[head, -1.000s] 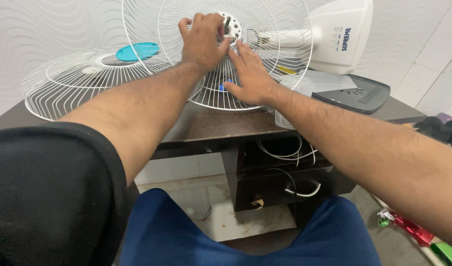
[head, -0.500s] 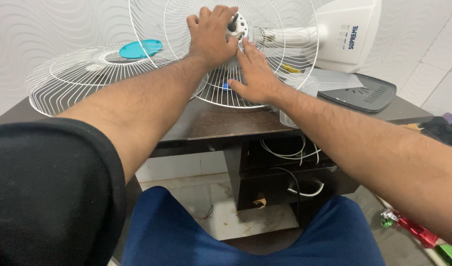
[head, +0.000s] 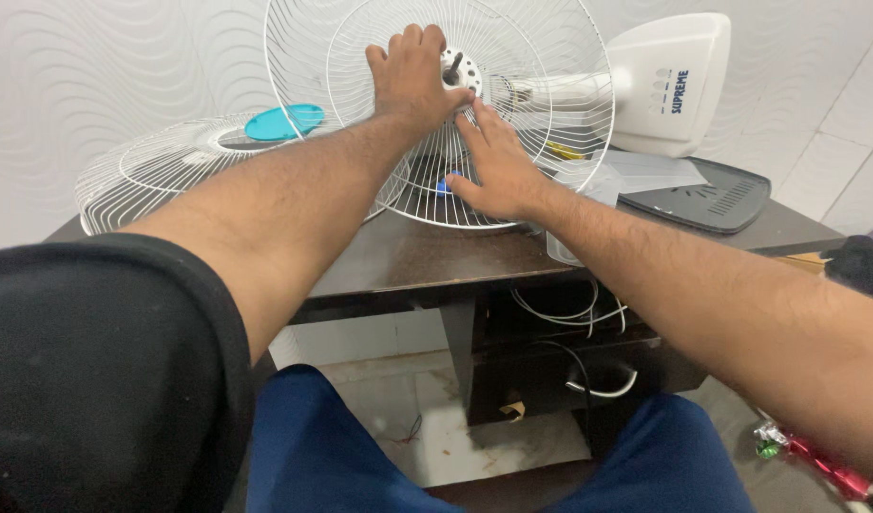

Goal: The person uses a screwdriver to loosen the central nut on a table fan, then removes the fan blades and the front wire cage. The person continues to unscrew the motor housing from the fan neck, exposing the internal wiring.

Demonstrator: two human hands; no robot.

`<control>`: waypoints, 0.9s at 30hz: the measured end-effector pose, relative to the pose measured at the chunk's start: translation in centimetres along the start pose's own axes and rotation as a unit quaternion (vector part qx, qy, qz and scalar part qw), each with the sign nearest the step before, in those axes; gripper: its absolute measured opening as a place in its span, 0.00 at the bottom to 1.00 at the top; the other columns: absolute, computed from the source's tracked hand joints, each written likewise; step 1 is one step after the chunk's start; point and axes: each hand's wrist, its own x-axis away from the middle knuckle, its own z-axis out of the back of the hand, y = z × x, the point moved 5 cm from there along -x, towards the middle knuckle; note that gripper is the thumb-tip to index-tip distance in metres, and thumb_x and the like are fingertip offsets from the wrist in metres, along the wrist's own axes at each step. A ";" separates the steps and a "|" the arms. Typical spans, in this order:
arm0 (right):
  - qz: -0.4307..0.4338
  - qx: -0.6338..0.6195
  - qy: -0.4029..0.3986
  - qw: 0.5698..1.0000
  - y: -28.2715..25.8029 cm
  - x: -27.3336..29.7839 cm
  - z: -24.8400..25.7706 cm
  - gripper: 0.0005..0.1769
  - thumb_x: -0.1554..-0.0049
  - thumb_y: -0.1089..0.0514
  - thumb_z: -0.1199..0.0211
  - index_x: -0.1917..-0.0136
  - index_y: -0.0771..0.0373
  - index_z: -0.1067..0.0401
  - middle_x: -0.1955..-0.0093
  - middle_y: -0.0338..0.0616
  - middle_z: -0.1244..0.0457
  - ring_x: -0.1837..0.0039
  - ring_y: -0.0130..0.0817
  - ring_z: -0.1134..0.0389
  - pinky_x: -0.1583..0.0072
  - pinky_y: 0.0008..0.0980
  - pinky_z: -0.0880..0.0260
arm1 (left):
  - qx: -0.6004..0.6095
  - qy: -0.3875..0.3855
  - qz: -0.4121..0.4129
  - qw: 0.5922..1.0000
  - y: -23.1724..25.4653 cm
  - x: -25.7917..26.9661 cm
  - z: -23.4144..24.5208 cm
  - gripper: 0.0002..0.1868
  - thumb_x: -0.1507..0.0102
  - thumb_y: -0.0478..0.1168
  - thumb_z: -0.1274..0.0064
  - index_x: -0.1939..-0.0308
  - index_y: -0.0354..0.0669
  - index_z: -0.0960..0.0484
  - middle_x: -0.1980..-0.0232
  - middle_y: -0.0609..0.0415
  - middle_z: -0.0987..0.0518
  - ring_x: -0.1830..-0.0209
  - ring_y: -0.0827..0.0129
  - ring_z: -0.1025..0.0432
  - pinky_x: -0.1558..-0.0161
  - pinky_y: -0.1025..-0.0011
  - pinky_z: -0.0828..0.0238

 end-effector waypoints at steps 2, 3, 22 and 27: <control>-0.010 0.004 -0.009 1.000 -0.1 -0.1 -0.1 0.50 0.38 0.41 0.44 0.18 0.71 0.63 0.16 0.72 0.71 0.15 0.65 0.73 0.20 0.57 0.69 | -0.011 -0.013 0.001 1.000 0.3 -0.2 0.2 0.39 0.46 0.61 0.31 0.40 0.46 0.27 0.43 0.53 0.31 0.39 0.61 0.36 0.38 0.50 0.50; -0.013 0.009 -0.010 1.000 -0.1 -0.2 -0.1 0.50 0.38 0.41 0.44 0.18 0.71 0.63 0.16 0.72 0.71 0.15 0.64 0.73 0.20 0.57 0.69 | -0.016 -0.020 0.002 1.000 0.3 -0.3 0.2 0.39 0.46 0.61 0.32 0.40 0.45 0.27 0.43 0.52 0.31 0.39 0.60 0.36 0.38 0.49 0.49; -0.030 -0.003 0.026 0.999 -1.6 0.6 1.9 0.51 0.42 0.42 0.36 0.18 0.64 0.57 0.16 0.66 0.67 0.15 0.59 0.66 0.19 0.51 0.62 | 0.312 -0.657 -0.146 0.670 11.8 19.8 10.5 0.16 0.37 0.46 0.46 0.53 0.38 0.17 0.64 0.50 0.14 0.72 0.69 0.18 0.69 0.68 0.16; -0.055 0.000 -0.016 0.998 -1.6 0.2 1.8 0.50 0.41 0.43 0.38 0.18 0.65 0.59 0.16 0.65 0.68 0.15 0.57 0.68 0.20 0.52 0.64 | 0.110 -0.814 -0.182 0.540 12.2 33.4 3.7 0.32 0.37 0.60 0.51 0.46 0.36 0.17 0.52 0.42 0.14 0.52 0.55 0.18 0.55 0.58 0.18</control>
